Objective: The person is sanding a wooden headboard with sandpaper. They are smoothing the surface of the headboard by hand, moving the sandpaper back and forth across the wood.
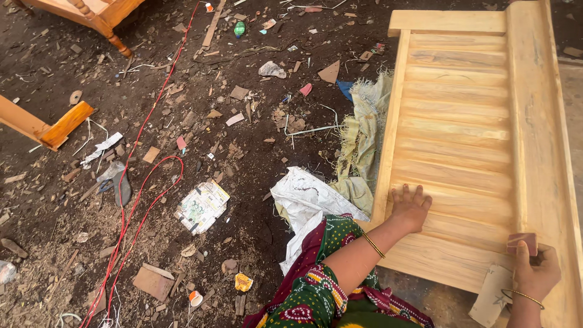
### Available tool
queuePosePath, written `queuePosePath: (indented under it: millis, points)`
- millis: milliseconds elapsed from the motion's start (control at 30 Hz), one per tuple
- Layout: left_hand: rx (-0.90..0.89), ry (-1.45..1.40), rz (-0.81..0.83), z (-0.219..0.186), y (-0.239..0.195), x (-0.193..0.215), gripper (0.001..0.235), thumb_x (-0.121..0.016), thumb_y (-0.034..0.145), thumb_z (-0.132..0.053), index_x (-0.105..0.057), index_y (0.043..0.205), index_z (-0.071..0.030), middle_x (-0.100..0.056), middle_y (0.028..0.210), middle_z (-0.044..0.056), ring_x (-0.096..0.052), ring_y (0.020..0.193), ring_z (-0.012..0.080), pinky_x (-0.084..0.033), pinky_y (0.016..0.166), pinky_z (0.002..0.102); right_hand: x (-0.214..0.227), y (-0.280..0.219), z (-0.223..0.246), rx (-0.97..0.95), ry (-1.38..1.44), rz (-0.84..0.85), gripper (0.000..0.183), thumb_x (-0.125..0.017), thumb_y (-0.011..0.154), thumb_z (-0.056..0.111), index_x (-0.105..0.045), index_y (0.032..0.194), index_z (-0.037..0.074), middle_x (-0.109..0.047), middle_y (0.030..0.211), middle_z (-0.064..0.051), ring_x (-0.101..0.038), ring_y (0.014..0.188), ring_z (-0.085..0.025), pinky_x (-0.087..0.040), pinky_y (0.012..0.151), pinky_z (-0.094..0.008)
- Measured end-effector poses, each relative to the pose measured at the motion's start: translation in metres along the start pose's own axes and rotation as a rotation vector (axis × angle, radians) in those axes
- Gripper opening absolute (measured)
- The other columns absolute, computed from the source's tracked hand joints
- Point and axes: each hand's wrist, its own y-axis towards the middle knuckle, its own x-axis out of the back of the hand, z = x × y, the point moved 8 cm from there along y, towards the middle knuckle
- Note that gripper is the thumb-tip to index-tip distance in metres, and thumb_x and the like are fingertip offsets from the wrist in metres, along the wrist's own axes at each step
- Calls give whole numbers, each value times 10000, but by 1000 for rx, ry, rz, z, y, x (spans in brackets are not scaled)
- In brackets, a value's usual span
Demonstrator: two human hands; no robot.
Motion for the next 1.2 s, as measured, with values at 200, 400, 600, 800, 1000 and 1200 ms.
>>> queuePosePath:
  millis: [200, 400, 600, 800, 1000, 1200]
  points:
    - [-7, -14, 33, -1, -2, 4, 1010, -842, 774, -261, -263, 1599, -184, -74, 1713, 165, -69, 1546, 506, -91, 1162, 750, 7, -3, -3, 44, -24, -27, 216, -704, 1103, 78, -557, 976, -17, -684, 986, -77, -636, 927, -78, -494, 850, -205]
    - [-15, -7, 30, -1, -6, 10, 1013, -849, 780, -330, -275, 1602, -182, -98, 1715, 157, -92, 1547, 499, -110, 1167, 742, 7, 3, -6, 14, -98, -82, 282, -721, 1121, 112, -553, 931, -11, -662, 922, -96, -618, 853, -96, -489, 813, -236]
    - [-32, -14, -56, 1, -15, 33, 810, -797, 838, -386, -431, 1535, -196, -264, 1678, 102, -219, 1530, 416, -180, 1211, 654, 3, 14, 2, 73, 35, -99, 243, -615, 1083, 163, -468, 907, 84, -666, 958, -120, -634, 890, -160, -523, 808, -309]
    - [-100, 41, -38, -10, -23, 46, 724, -781, 849, -371, -486, 1493, -219, -244, 1671, 90, -245, 1518, 352, -177, 1205, 629, -1, 13, -14, 106, 144, -167, 211, -590, 1053, 215, -553, 916, 59, -662, 852, -37, -648, 842, -128, -547, 784, -285]
    - [-109, 138, 8, -10, -24, 42, 681, -747, 879, -417, -483, 1485, -252, -233, 1677, 59, -261, 1519, 330, -184, 1209, 639, 8, 6, -20, -27, 130, -224, 262, -623, 1037, 247, -539, 902, 38, -688, 851, -52, -624, 764, -85, -524, 682, -279]
    - [-133, 154, -26, -3, -18, 31, 700, -743, 882, -412, -469, 1499, -225, -218, 1676, 53, -260, 1512, 353, -186, 1205, 653, 4, 10, -15, -139, -125, -263, 230, -620, 1003, 251, -515, 1094, 67, -680, 788, -118, -659, 667, -165, -508, 611, -314]
